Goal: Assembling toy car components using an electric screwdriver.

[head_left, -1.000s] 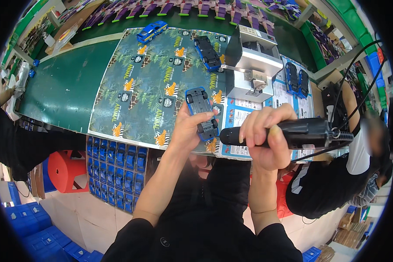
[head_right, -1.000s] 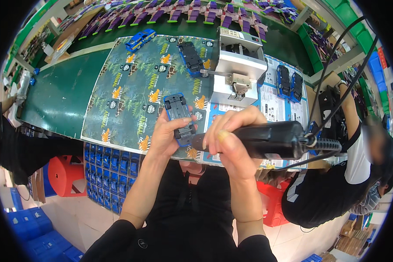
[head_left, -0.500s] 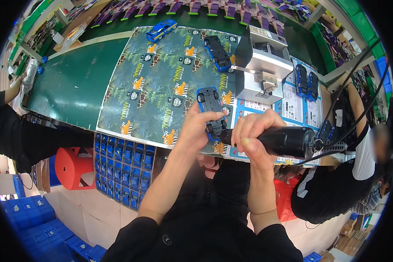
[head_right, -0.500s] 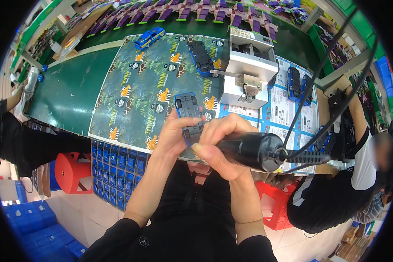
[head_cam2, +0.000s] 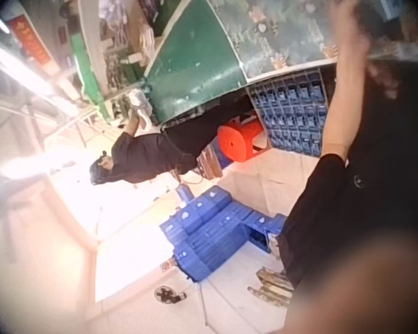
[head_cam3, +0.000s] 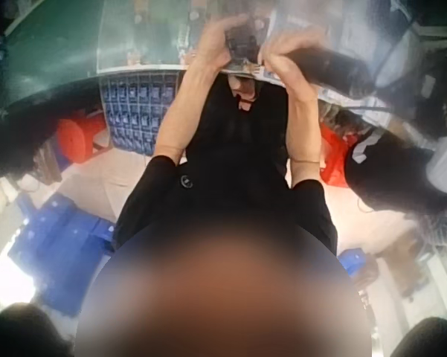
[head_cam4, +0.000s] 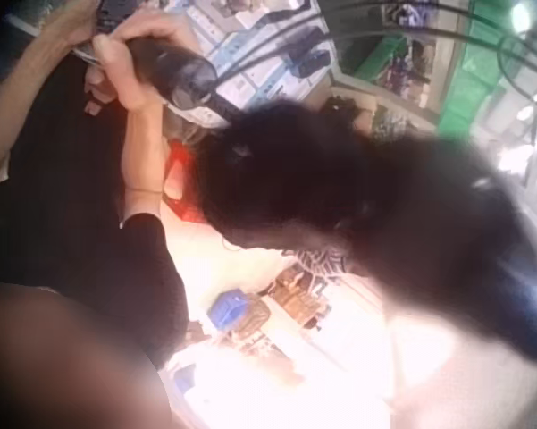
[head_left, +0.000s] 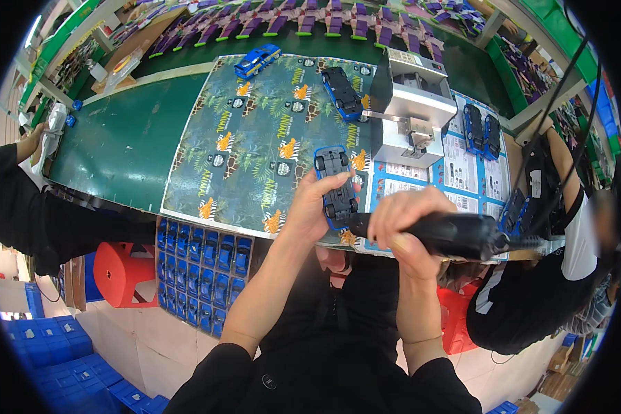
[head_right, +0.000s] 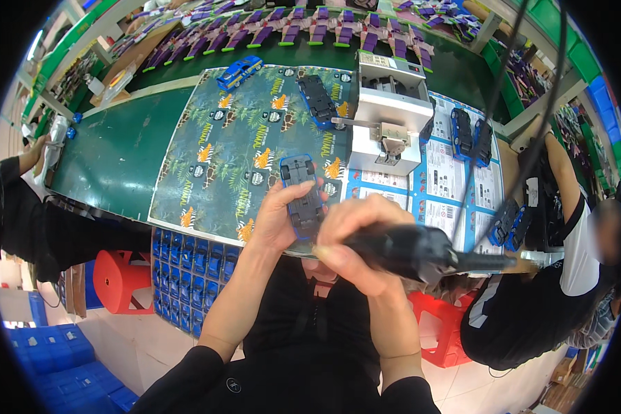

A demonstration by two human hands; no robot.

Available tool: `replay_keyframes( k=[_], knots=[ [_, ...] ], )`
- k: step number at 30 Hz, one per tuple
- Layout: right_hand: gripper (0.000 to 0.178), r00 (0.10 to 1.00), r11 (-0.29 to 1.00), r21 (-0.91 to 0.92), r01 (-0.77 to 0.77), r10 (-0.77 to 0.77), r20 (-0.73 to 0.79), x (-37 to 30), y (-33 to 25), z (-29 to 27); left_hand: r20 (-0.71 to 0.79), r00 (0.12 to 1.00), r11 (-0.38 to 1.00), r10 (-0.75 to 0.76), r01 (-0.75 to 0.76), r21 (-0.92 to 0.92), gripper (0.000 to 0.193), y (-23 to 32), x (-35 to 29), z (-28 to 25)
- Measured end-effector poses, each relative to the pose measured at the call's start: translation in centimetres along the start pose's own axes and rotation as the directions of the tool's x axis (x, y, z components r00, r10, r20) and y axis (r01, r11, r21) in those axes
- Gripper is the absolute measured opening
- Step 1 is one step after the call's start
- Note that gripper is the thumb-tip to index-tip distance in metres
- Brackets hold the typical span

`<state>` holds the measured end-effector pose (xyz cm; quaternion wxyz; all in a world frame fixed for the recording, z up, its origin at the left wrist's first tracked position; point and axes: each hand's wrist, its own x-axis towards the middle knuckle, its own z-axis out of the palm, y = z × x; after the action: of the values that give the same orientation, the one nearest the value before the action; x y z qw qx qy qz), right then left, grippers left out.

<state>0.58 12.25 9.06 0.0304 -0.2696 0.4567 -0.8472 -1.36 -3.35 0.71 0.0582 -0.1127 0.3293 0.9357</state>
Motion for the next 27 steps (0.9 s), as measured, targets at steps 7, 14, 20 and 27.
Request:
replay_keyframes(
  k=[7,14,20,27],
  knots=[
    [0.022,0.96,0.942,-0.202,0.268,-0.28,-0.03,-1.6,-2.0,-5.2,0.606,0.638,-0.168,0.474,-0.61,0.774,0.056,5.0,0.4,-0.7],
    [0.014,0.944,0.933,-0.322,0.161,-0.24,-0.224,-2.3,0.0,-8.5,0.811,0.58,-0.682,-0.079,-0.625,0.381,0.076,11.2,1.3,-6.8],
    [0.013,0.944,0.918,-0.371,0.143,-0.239,-0.228,-1.8,0.3,-9.2,0.64,0.718,-0.901,0.275,-0.041,0.433,0.086,23.7,-2.8,-16.3],
    [0.017,0.925,0.937,-0.322,0.136,-0.236,-0.297,-1.1,0.5,-8.6,0.442,0.429,-0.591,0.788,0.325,0.738,0.076,25.4,-5.7,-24.1]
  ],
)
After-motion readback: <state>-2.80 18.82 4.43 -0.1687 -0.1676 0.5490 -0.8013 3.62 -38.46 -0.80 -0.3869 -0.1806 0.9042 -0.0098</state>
